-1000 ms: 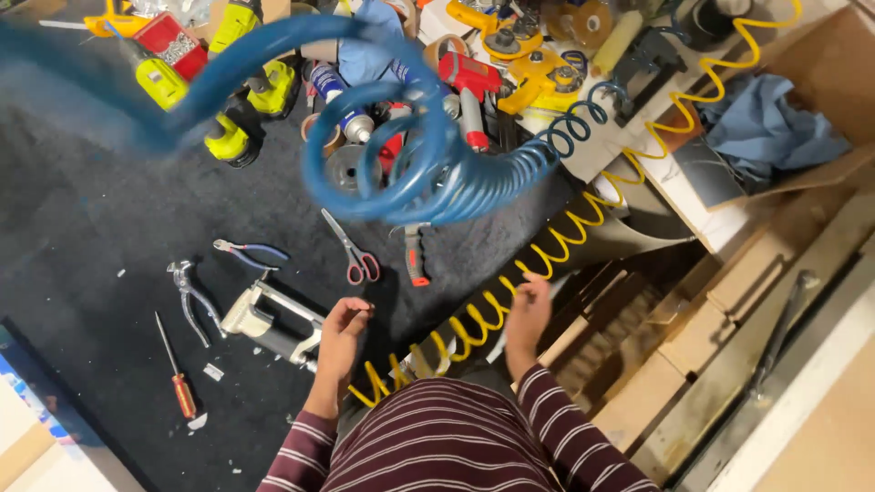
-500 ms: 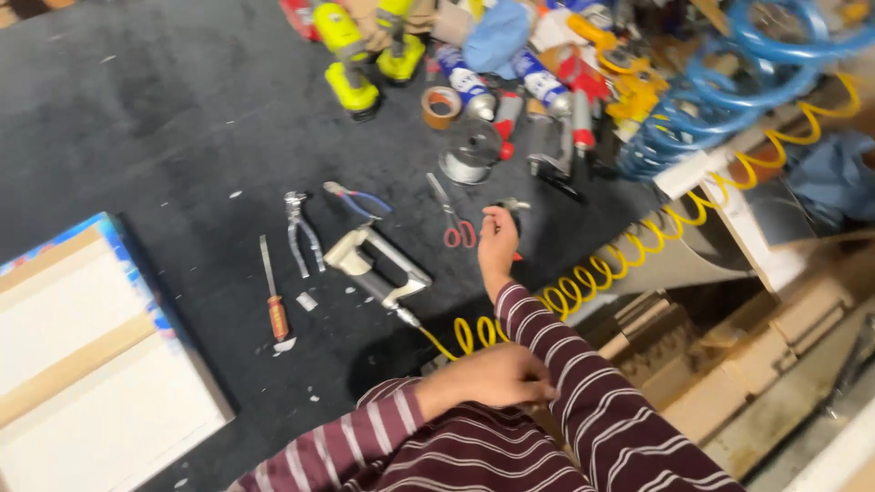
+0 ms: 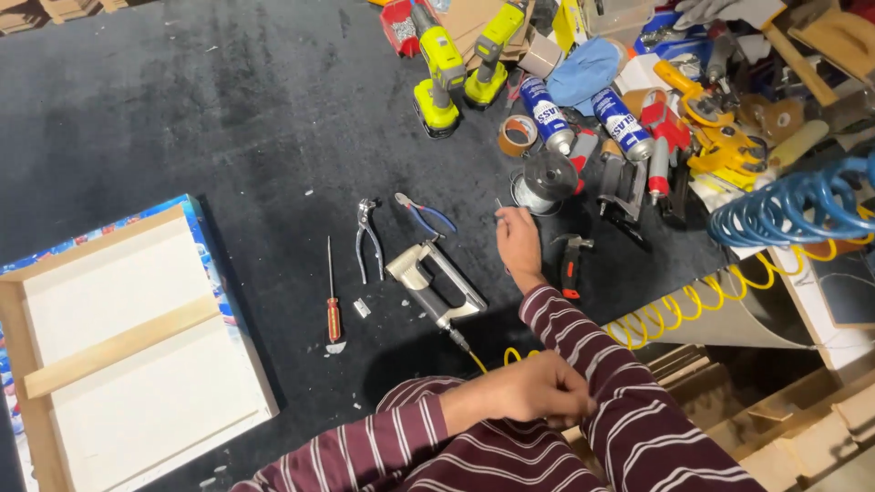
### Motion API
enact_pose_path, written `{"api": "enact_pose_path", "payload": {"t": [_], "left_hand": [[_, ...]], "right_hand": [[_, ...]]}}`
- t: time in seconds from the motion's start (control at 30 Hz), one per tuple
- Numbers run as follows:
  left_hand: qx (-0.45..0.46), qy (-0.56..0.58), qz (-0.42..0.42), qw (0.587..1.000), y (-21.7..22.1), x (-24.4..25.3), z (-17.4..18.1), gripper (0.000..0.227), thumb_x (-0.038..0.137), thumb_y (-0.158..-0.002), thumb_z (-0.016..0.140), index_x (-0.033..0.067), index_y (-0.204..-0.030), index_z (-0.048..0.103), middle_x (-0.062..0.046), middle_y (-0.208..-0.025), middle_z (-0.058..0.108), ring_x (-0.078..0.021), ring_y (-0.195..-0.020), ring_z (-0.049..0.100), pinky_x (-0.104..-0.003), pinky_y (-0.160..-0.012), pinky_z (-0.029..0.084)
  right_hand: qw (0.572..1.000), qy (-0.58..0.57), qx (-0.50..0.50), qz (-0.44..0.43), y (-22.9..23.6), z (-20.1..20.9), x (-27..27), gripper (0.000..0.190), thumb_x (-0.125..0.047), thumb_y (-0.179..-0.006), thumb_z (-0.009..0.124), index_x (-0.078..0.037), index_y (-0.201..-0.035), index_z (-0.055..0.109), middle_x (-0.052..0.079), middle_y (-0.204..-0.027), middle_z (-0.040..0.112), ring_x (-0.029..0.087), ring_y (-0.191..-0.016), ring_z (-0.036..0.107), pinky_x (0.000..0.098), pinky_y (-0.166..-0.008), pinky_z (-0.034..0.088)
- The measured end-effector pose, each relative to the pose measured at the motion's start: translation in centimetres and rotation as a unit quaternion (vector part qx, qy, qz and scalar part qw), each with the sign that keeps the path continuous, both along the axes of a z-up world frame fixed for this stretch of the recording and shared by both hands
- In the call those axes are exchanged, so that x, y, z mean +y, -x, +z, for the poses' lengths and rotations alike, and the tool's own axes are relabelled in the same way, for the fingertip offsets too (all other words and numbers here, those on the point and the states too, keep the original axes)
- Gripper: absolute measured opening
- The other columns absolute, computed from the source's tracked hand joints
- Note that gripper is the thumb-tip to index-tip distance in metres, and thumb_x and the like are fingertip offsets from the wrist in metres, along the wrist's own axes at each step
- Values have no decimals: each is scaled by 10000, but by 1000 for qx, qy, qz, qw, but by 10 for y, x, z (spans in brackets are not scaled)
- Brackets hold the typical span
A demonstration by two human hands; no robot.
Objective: The person removes strips of printed tape from the edges of a framed poster and then applies brown packing tape across the back of the frame. The person handles the frame and tape by hand on a workbench.
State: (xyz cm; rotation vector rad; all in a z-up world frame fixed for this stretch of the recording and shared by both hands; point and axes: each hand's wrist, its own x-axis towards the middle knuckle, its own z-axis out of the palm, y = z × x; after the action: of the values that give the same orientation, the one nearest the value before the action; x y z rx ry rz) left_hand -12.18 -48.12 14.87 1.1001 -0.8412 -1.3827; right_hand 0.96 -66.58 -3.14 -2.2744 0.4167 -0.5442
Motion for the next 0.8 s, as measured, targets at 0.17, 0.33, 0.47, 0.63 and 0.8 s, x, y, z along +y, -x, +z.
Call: {"api": "enact_pose_path", "payload": {"t": [0.17,0.33,0.47,0.63,0.8], "left_hand": [[-40,135,-44,989,-18,-1,51,385,278,-981,563,145,-628,486,102,-598,486,3,-601,371,-193,-558,311],[-186,96,113,971,-70,20,43,164,195,-1052,546,90,-1043,672,-18,-981,703,-110,-900,624,-282,-868,488],[-340,-78,366,863,-82,84,-20,132,254,-943,579,134,-918,630,-57,-854,659,-271,-816,652,-385,-739,463],[-336,-360,575,654,-79,248,-121,176,109,-787,583,185,-916,675,-22,-945,702,-238,-938,660,-381,-848,483],[-423,-489,613,454,-85,393,-158,363,75,-798,630,67,-1160,592,-173,-1123,639,-386,-970,573,-491,-844,465]], "right_hand": [[972,149,163,84,-83,-8,-23,193,-56,-918,649,-71,-1108,681,137,-1326,442,354,-1023,633,491,-829,532],[916,377,54,126,-179,-54,-101,226,-191,-708,640,-78,-884,725,183,-926,562,457,-875,575,520,-924,431],[732,496,418,207,-257,-100,-158,387,-258,-907,441,-145,-944,809,39,-1022,792,240,-1044,750,341,-811,574],[886,307,344,56,-239,-74,-153,302,-180,-882,676,-129,-1161,780,112,-1135,784,363,-1049,738,490,-754,599],[890,452,61,6,-140,-48,-63,318,-200,-853,628,-421,-1004,798,32,-807,733,322,-693,699,442,-545,527]]}}
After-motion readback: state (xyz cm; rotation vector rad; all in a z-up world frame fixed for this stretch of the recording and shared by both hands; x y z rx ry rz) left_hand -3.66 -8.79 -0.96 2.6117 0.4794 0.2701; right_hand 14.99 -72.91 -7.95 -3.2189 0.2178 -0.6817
